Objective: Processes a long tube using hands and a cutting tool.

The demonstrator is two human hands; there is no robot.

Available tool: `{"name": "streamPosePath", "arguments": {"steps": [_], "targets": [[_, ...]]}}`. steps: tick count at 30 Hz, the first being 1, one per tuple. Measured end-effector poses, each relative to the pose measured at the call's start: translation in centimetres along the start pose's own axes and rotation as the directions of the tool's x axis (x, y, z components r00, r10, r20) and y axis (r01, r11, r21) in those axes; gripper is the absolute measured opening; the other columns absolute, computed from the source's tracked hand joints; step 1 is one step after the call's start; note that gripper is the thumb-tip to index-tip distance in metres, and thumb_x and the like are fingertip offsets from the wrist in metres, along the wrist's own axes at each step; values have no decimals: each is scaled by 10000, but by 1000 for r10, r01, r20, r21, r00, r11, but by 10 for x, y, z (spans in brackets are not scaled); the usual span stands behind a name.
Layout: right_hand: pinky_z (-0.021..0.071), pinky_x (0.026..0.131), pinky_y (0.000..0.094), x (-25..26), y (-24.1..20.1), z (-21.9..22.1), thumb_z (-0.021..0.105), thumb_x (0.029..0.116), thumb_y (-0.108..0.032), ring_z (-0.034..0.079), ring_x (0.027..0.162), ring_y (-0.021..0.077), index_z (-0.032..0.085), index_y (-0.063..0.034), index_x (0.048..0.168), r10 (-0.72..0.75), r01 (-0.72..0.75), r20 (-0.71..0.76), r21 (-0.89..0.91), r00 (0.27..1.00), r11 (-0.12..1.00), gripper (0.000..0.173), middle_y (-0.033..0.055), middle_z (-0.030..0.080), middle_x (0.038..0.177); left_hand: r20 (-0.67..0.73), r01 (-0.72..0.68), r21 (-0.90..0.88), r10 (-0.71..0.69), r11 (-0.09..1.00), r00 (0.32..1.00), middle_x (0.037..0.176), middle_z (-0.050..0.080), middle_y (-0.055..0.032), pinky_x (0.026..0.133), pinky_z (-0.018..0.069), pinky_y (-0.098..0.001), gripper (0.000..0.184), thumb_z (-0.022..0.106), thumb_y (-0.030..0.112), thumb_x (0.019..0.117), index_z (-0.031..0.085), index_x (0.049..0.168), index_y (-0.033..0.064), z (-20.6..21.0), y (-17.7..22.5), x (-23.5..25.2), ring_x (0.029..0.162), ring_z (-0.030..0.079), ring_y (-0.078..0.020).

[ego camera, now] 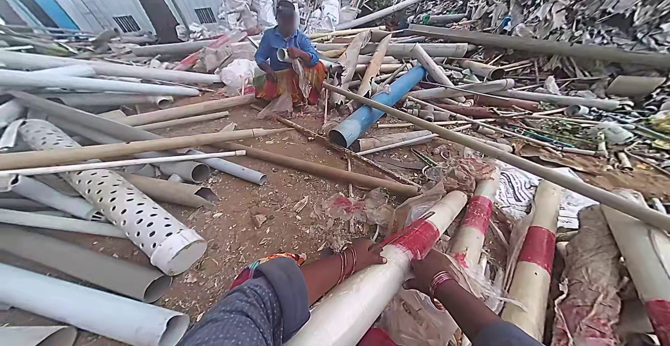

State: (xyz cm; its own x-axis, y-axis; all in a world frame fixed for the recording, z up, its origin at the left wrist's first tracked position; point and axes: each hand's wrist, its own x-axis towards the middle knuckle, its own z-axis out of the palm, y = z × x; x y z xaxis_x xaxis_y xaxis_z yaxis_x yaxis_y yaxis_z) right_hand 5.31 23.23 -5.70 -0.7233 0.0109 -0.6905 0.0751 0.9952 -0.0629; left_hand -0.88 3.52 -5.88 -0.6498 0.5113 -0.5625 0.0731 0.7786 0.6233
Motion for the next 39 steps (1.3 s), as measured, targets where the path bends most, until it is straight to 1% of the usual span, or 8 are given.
{"name": "streamPosePath", "arguments": {"steps": [4,9,14,18,21,26,33,39], "targets": [[379,1071,680,2,2,2,535,1055,-417,534,1335,452,633,18,1308,-87,89,48,-39,995,995,513,277,610,1365,1,-1,1,1,1000,1000,1393,561,-291,1132,392,-551,615,628,383,1026,490,1431,-59,0,4,-4,1327,537,-393],[379,1070,663,0,4,3,464,1083,-353,542,1319,451,643,51,1268,-165,171,86,-60,983,983,479,290,616,1342,-3,-25,66,25,997,1000,1374,576,-281,1119,403,-559,589,630,382,1023,515,1403,-53,0,9,-5,1309,551,-389],[388,1064,647,-5,4,2,477,1078,-350,560,1290,449,650,63,1238,-208,211,79,-35,975,977,474,299,629,1302,31,-142,314,139,939,990,1439,523,-264,1136,394,-540,517,656,324,1009,582,1347,-60,0,37,-10,1347,514,-386],[400,1042,654,-5,4,2,478,1084,-342,579,1251,464,639,83,1212,-250,251,85,-5,965,968,472,319,633,1261,92,-167,432,141,886,986,1410,535,-262,1082,432,-584,481,650,342,1009,620,1300,-40,3,51,-1,1304,542,-405],[403,1035,650,-4,5,2,473,1089,-344,587,1233,465,637,86,1213,-264,264,91,13,960,964,476,321,637,1245,124,-170,447,128,878,984,1381,539,-288,1049,440,-602,469,636,333,1018,621,1257,-69,3,55,5,1271,554,-425],[416,1006,639,-3,4,3,478,1088,-351,612,1161,455,629,88,1223,-238,235,127,37,963,971,483,317,646,1195,93,-134,430,104,893,990,1424,516,-276,1077,429,-587,491,609,347,1029,602,1296,-65,5,55,6,1307,537,-411],[412,1018,635,-7,-3,0,445,1098,-372,613,1178,443,639,82,1218,-217,218,157,10,963,976,508,306,651,1211,58,-141,458,129,877,990,1405,538,-259,1053,451,-590,458,574,348,1036,624,1261,-48,9,49,7,1283,561,-402],[410,1053,622,-7,1,-8,524,1063,-455,597,1224,436,635,46,1259,-190,191,-26,213,981,958,549,298,645,1248,51,-149,435,141,888,989,1384,558,-269,1066,441,-578,430,570,294,1043,618,1258,-74,7,49,4,1288,560,-402]]}}
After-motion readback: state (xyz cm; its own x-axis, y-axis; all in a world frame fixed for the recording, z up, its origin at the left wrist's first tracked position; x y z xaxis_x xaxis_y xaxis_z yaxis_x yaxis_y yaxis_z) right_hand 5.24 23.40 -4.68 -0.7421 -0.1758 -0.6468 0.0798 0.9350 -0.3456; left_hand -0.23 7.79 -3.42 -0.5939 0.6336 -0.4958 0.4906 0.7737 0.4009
